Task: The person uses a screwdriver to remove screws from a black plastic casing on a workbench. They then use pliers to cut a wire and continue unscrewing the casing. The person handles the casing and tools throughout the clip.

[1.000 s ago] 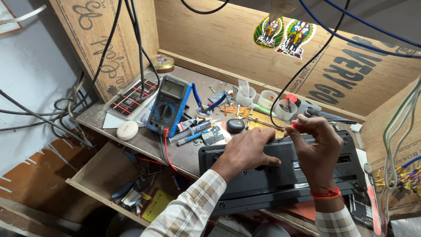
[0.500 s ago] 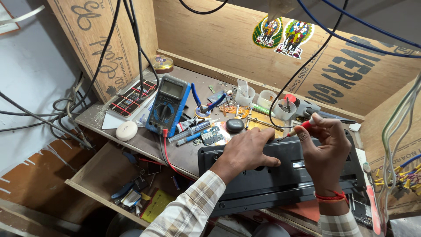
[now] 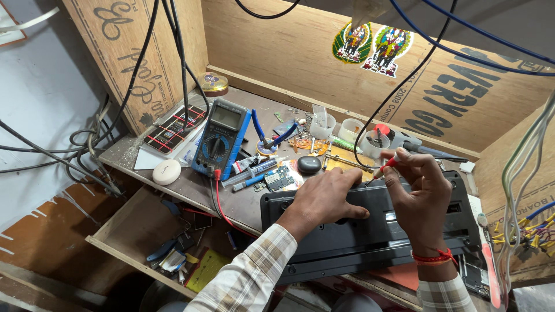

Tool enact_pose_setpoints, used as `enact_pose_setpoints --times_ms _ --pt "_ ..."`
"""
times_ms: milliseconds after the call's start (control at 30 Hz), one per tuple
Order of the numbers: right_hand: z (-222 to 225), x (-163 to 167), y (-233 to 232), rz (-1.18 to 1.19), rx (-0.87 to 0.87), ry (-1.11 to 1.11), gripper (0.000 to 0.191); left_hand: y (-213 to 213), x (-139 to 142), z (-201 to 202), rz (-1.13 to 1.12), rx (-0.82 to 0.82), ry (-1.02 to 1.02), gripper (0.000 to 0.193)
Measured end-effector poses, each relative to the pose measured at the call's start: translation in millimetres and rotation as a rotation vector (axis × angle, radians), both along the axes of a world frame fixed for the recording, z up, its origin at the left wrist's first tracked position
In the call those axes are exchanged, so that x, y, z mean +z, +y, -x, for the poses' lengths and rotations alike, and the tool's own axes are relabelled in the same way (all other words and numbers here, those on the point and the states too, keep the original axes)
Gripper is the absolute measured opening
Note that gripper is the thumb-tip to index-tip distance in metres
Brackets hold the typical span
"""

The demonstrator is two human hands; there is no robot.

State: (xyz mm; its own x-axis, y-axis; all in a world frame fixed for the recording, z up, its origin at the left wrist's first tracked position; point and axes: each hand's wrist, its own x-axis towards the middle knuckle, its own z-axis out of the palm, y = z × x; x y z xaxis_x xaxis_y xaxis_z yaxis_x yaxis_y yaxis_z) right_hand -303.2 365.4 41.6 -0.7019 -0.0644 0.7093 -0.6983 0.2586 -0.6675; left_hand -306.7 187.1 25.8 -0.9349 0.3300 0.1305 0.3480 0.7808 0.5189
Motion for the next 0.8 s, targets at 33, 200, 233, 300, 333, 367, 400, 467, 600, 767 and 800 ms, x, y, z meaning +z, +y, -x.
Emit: enact_pose_setpoints --times_ms 33,200,233,300,333,367,400,467,600,767,800 --pt "-0.7 0.2 -1.6 0.031 0.029 -0.04 0.022 -0.5 0.1 0.1 0.002 0.001 -0.003 0.071" --pt "-5.0 3.9 -6.8 -0.22 -0.238 0.246 0.026 -0.9 0.9 0.7 -0.003 -0.006 -0.002 0.071" --pt "-5.2 5.7 -6.4 -0.275 -0.279 0.306 0.027 -0.7 1.3 1.1 -0.014 -0.006 -0.004 0.07" --pt "-7.1 6.6 -7.6 -0.109 -0.03 0.157 0.019 -1.0 1.0 0.0 -0.003 0.001 -0.01 0.069" --pt "-7.7 6.5 -8.3 -0.028 0.092 0.083 0.015 -1.0 1.1 -0.2 0.0 0.002 -0.012 0.069" --pt "-8.2 6.0 -8.8 -0.072 0.042 0.118 0.015 -0.8 1.4 -0.1 -0.015 -0.001 0.001 0.069" --pt "-8.9 4.6 -9.8 -0.115 -0.008 0.151 0.016 -1.3 1.4 -0.3 -0.031 -0.004 0.013 0.069" --pt "-8.6 2.1 -10.3 -0.179 -0.123 0.224 0.019 -2.5 1.9 0.0 -0.031 -0.003 0.022 0.07" --pt "-4.2 0.9 -3.5 -0.195 -0.141 0.25 0.023 -0.8 3.0 1.3 -0.008 -0.008 0.0 0.069" --pt "0.6 -0.8 -3.0 -0.115 -0.057 0.119 0.024 -0.4 1.6 1.3 -0.035 -0.013 0.003 0.067" --pt "1.1 -0.7 -3.9 -0.146 -0.093 0.165 0.023 -1.8 1.3 1.6 -0.026 -0.013 0.01 0.067"
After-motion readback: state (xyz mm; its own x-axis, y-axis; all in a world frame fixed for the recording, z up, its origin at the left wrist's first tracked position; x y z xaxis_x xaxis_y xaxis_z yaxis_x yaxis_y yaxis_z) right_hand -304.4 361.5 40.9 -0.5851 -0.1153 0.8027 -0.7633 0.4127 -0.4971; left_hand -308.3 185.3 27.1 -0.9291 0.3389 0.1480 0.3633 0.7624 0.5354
